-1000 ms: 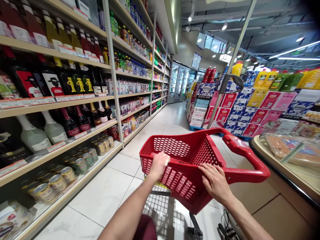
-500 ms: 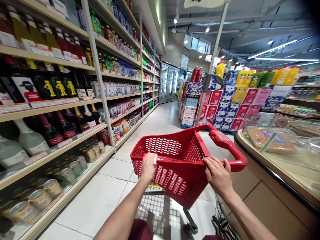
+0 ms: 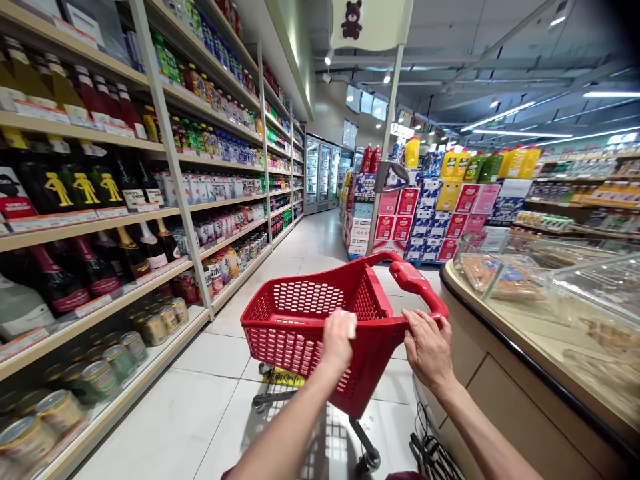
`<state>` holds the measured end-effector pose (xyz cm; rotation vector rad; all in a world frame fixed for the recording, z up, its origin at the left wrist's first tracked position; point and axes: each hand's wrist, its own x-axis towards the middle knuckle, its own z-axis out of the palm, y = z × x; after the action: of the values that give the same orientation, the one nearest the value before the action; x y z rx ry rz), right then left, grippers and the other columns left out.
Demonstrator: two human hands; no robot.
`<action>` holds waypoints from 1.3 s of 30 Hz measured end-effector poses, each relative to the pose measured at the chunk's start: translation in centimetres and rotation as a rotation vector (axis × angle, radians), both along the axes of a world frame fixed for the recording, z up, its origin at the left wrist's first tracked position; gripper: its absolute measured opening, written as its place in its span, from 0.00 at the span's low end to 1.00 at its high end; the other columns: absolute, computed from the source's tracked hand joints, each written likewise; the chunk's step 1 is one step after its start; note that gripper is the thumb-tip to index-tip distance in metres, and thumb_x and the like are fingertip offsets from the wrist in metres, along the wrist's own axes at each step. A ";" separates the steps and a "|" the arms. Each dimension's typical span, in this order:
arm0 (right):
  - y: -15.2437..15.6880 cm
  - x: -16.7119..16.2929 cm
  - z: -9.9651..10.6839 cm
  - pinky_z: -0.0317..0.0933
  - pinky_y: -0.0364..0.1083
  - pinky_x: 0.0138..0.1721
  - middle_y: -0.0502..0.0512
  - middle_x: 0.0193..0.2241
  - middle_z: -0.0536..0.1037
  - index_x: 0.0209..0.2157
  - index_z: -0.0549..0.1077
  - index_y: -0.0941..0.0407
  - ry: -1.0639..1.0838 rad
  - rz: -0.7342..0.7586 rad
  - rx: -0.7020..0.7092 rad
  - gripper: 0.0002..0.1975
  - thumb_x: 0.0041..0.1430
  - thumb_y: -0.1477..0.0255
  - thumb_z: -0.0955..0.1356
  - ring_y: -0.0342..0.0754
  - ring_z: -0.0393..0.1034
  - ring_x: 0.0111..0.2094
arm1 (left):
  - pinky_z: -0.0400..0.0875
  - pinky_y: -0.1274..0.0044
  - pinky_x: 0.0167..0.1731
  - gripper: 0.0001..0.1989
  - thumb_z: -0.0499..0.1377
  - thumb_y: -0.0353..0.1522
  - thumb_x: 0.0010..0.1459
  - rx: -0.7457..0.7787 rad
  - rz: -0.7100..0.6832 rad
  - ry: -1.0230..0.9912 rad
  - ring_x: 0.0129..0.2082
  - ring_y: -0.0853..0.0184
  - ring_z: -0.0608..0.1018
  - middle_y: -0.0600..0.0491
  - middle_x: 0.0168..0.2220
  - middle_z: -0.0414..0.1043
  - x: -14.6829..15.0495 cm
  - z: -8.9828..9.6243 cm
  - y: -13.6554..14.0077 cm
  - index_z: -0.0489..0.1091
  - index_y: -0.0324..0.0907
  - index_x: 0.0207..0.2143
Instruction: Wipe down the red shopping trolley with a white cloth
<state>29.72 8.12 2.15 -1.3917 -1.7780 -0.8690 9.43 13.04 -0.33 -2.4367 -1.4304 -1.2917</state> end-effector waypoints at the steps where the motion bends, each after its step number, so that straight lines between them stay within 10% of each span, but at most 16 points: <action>1: 0.0 0.0 0.0 0.39 0.57 0.54 0.56 0.42 0.74 0.52 0.61 0.57 0.005 0.001 0.003 0.22 0.53 0.75 0.57 0.51 0.63 0.47 | 0.60 0.64 0.52 0.22 0.44 0.22 0.54 0.012 -0.055 0.023 0.54 0.62 0.62 0.47 0.51 0.64 1.6 0.3 -0.3 0.61 0.41 0.50; 5: -0.3 0.5 0.2 0.38 0.58 0.54 0.56 0.43 0.73 0.54 0.57 0.56 -0.012 0.015 -0.012 0.25 0.53 0.76 0.57 0.51 0.65 0.46 | 0.57 0.63 0.53 0.19 0.44 0.26 0.57 0.067 -0.257 0.084 0.56 0.63 0.58 0.46 0.54 0.59 4.3 1.1 -0.6 0.58 0.41 0.52; 10: -0.5 0.4 0.4 0.41 0.56 0.54 0.57 0.45 0.72 0.56 0.53 0.56 0.052 0.073 0.029 0.25 0.54 0.75 0.56 0.50 0.65 0.46 | 0.60 0.62 0.52 0.23 0.43 0.21 0.53 -0.055 -0.051 -0.062 0.55 0.61 0.61 0.43 0.52 0.62 1.0 0.6 0.6 0.60 0.38 0.51; 18: 0.3 3.1 0.5 0.43 0.56 0.52 0.63 0.45 0.71 0.54 0.56 0.59 0.167 -0.107 0.118 0.23 0.58 0.70 0.54 0.51 0.67 0.43 | 0.56 0.66 0.54 0.21 0.47 0.27 0.55 0.103 -0.394 0.131 0.57 0.61 0.57 0.42 0.56 0.57 9.1 3.4 -1.5 0.57 0.36 0.52; 25: 0.6 0.7 1.4 0.42 0.56 0.52 0.61 0.42 0.73 0.50 0.62 0.59 0.116 -0.093 0.087 0.20 0.58 0.69 0.55 0.49 0.67 0.42 | 0.61 0.60 0.50 0.22 0.42 0.19 0.52 -0.035 0.012 0.023 0.53 0.60 0.64 0.41 0.49 0.65 -2.1 0.0 1.0 0.64 0.35 0.47; 31: 1.8 -4.2 0.1 0.37 0.57 0.54 0.56 0.42 0.74 0.48 0.64 0.56 -0.066 0.020 -0.090 0.18 0.58 0.71 0.57 0.49 0.66 0.44 | 0.58 0.78 0.52 0.18 0.45 0.25 0.54 0.015 -0.018 0.066 0.51 0.71 0.66 0.48 0.48 0.67 -4.1 -0.5 0.3 0.66 0.34 0.45; 39: 1.9 -3.1 -0.9 0.38 0.57 0.53 0.55 0.39 0.75 0.48 0.65 0.55 -0.064 0.129 -0.087 0.18 0.56 0.71 0.58 0.50 0.68 0.42 | 0.58 0.67 0.53 0.24 0.45 0.18 0.50 -0.042 0.186 -0.001 0.55 0.67 0.62 0.49 0.52 0.63 -10.3 -3.5 1.3 0.63 0.40 0.48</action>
<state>26.66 9.98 1.25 -1.2994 -1.9522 -0.7841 -0.84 14.34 -3.80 -2.2622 -1.6555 -1.2354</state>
